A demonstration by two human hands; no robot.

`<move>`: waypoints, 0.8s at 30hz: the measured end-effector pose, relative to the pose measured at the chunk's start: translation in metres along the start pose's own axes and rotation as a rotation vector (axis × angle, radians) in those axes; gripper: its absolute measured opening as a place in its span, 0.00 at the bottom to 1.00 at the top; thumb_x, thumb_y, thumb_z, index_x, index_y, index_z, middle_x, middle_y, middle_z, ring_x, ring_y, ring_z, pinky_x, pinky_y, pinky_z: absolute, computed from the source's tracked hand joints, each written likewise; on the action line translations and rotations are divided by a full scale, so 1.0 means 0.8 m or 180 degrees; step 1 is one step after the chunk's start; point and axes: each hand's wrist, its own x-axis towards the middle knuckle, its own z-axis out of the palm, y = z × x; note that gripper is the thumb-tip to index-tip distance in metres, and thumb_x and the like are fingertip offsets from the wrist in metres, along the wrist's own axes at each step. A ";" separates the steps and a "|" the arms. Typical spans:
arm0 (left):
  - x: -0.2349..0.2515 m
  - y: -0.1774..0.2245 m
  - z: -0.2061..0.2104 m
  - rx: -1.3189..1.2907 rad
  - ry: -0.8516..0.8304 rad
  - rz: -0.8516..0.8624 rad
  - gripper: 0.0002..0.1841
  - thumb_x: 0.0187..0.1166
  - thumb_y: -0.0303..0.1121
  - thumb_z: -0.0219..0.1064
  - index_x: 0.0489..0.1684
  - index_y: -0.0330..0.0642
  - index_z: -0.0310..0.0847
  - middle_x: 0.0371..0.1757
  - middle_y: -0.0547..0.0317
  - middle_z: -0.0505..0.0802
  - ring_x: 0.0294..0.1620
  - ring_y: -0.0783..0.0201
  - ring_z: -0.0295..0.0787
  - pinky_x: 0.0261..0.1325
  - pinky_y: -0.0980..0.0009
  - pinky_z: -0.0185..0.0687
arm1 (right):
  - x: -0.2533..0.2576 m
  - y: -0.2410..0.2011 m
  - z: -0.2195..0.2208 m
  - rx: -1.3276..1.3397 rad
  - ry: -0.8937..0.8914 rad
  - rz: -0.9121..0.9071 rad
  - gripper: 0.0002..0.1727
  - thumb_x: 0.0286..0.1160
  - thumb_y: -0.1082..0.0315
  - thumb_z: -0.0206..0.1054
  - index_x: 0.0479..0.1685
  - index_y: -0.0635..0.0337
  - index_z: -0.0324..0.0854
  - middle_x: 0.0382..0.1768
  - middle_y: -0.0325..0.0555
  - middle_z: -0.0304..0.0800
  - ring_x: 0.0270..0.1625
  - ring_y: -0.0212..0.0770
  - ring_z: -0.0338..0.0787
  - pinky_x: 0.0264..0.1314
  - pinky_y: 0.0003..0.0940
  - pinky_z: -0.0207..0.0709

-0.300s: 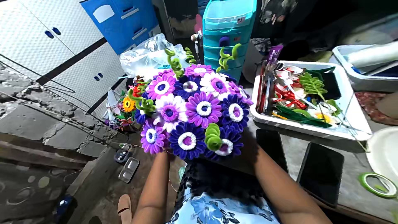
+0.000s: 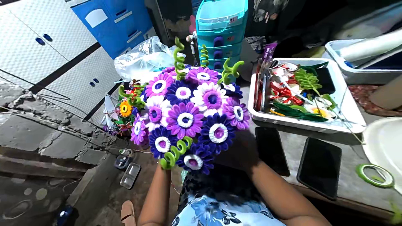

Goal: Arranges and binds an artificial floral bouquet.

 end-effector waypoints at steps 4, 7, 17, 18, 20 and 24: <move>0.035 0.004 0.058 0.0879 0.0279 -0.0333 0.20 0.81 0.13 0.55 0.71 0.10 0.66 0.70 0.20 0.79 0.70 0.46 0.77 0.77 0.66 0.66 | 0.035 0.034 0.046 0.0218 0.0754 -0.0633 0.22 0.83 0.67 0.63 0.67 0.76 0.80 0.66 0.73 0.84 0.74 0.66 0.81 0.81 0.57 0.67; 0.055 -0.077 0.078 0.1606 0.0102 0.0471 0.21 0.83 0.23 0.59 0.68 0.11 0.70 0.68 0.19 0.81 0.73 0.40 0.78 0.78 0.59 0.69 | 0.052 0.045 0.070 0.0103 0.1046 -0.0924 0.17 0.82 0.69 0.64 0.59 0.76 0.85 0.58 0.72 0.89 0.66 0.66 0.86 0.74 0.58 0.73; 0.105 -0.011 0.107 0.1541 0.0963 0.1400 0.19 0.84 0.29 0.64 0.67 0.25 0.79 0.66 0.33 0.87 0.70 0.46 0.82 0.76 0.55 0.72 | 0.080 0.066 0.056 -0.0018 0.1749 -0.1741 0.15 0.74 0.67 0.71 0.55 0.65 0.89 0.57 0.60 0.91 0.67 0.60 0.85 0.77 0.66 0.59; 0.109 -0.014 0.101 0.1468 0.0934 0.1453 0.19 0.82 0.29 0.65 0.66 0.25 0.78 0.64 0.34 0.87 0.69 0.48 0.82 0.75 0.55 0.73 | 0.099 0.076 0.065 -0.0106 0.1944 -0.1879 0.16 0.76 0.63 0.70 0.58 0.61 0.88 0.60 0.55 0.91 0.69 0.56 0.84 0.78 0.65 0.58; 0.121 -0.023 0.091 0.1676 0.1029 0.1698 0.20 0.80 0.30 0.67 0.64 0.20 0.78 0.61 0.29 0.86 0.66 0.44 0.82 0.73 0.51 0.73 | 0.105 0.081 0.060 -0.0163 0.1938 -0.2030 0.15 0.77 0.66 0.68 0.56 0.62 0.89 0.59 0.55 0.91 0.70 0.58 0.82 0.80 0.66 0.55; 0.134 -0.008 0.085 0.1183 0.1030 0.2034 0.21 0.78 0.28 0.68 0.65 0.22 0.75 0.58 0.38 0.86 0.62 0.57 0.83 0.68 0.61 0.77 | 0.089 0.072 0.028 -0.0662 0.1391 -0.1959 0.13 0.79 0.76 0.63 0.58 0.62 0.87 0.58 0.56 0.90 0.70 0.59 0.83 0.79 0.66 0.57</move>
